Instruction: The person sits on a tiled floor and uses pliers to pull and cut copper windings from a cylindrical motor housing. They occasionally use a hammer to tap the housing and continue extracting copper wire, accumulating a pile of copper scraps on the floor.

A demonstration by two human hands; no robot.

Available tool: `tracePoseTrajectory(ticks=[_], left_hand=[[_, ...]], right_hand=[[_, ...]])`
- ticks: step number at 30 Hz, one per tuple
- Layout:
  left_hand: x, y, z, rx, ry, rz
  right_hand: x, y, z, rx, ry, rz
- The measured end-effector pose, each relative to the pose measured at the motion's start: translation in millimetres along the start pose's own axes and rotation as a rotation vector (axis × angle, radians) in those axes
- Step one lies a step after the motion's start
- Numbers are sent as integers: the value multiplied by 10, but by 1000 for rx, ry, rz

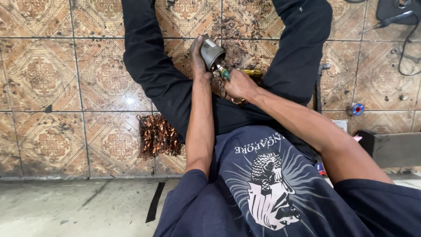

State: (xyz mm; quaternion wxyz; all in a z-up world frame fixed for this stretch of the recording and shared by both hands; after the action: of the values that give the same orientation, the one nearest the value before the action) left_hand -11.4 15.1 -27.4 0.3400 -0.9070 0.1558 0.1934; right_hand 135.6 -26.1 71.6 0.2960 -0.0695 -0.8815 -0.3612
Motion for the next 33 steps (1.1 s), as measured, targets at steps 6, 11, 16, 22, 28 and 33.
tracePoseTrajectory(ticks=[6, 11, 16, 22, 28, 33], left_hand=[[34, 85, 226, 60, -103, -69], [-10, 104, 151, 63, 133, -252], [-110, -29, -56, 191, 163, -357], [-118, 36, -9, 242, 126, -416], [-87, 27, -152, 314, 133, -466], [-4, 75, -207, 339, 93, -462]], right_hand=[[142, 166, -27, 96, 37, -26], [211, 332, 138, 206, -5, -78], [321, 467, 98, 163, -165, 326], [538, 552, -49, 206, -116, 515], [302, 643, -147, 228, -102, 495], [596, 827, -358, 307, -246, 319]])
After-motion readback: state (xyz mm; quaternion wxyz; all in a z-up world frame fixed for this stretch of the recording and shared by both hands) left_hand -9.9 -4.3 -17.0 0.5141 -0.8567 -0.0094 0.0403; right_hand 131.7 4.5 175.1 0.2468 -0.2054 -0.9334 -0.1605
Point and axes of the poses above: each hand's wrist, its own z-axis towards the middle knuckle, its own y-axis out of the back of the hand, x = y × z, the point moved 1 cm from there along z, towards the middle knuckle, and after that the axes turned 10 degrees about y, right-handed, at the moved point
